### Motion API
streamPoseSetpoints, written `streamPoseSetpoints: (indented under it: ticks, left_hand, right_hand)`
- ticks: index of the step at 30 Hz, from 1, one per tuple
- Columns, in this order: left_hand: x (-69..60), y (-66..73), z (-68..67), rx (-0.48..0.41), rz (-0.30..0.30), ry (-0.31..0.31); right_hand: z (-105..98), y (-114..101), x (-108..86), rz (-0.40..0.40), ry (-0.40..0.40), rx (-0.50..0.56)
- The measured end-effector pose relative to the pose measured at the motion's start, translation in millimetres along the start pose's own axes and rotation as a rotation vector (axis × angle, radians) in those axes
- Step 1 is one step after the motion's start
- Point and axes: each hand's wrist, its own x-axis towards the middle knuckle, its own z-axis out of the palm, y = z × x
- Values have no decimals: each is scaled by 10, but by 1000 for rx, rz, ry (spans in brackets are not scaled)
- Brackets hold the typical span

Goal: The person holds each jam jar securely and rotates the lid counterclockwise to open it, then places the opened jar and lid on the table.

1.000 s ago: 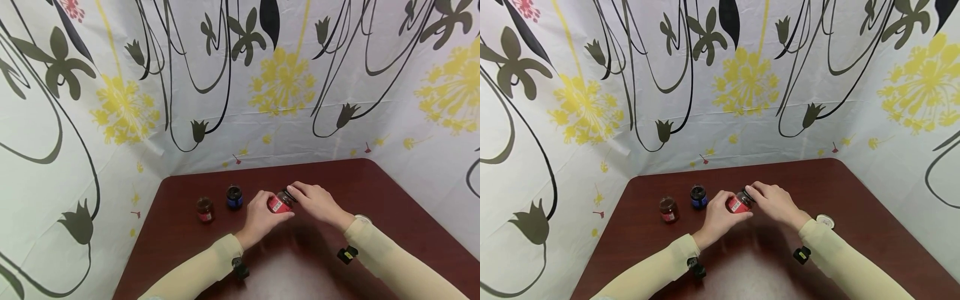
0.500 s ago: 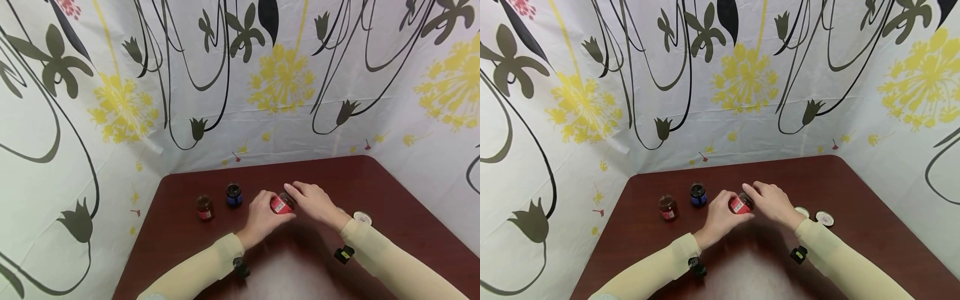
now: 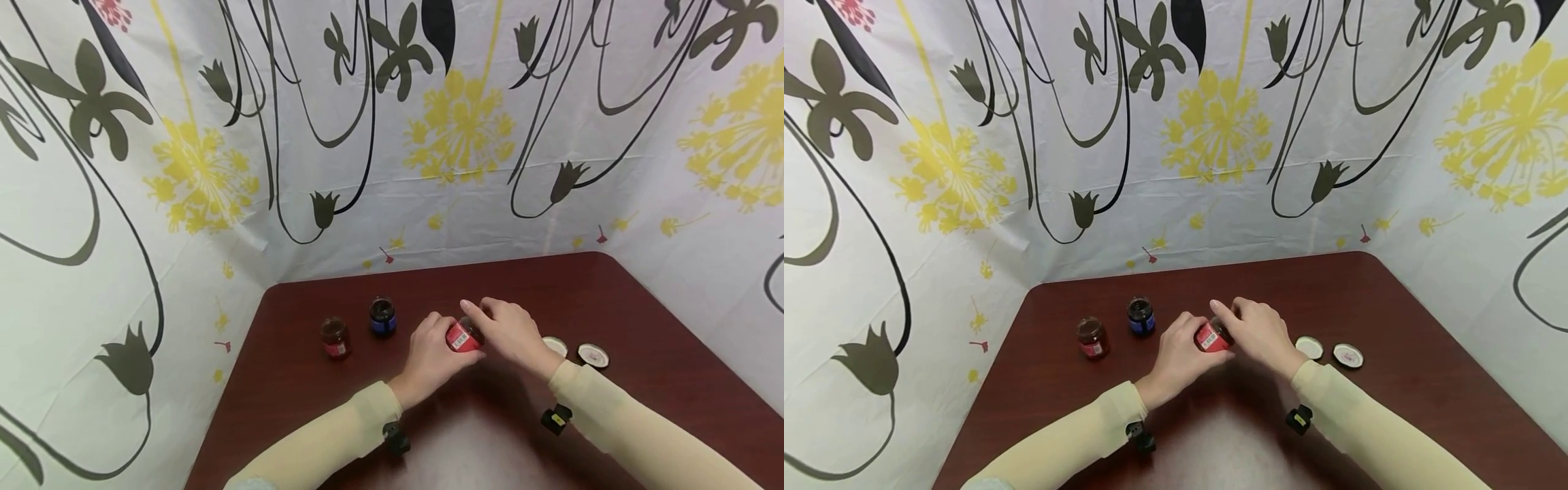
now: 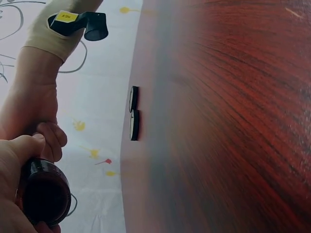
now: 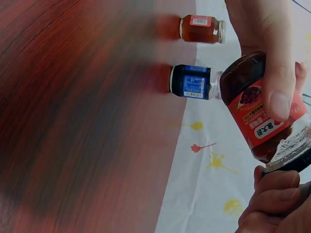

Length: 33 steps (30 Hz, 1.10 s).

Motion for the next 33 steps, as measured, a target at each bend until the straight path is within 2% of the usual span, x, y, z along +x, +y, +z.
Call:
streamPoseSetpoints:
  ticks: [8,15,25,33]
  left_hand:
    - [-25,-5,-14,-21,-9,-3]
    - [-56,28,-56,-74,-19,-16]
    - [-28,92,-163,-79,1,15]
    - [0,142,-200,-114,-36,21]
  right_hand:
    - [28,-24,-26,13,-4,19]
    - [47,13,-49,-51,28,56]
    - [32,-38,-56,-108,96,166]
    - [1,-75,-69,-121,122,227]
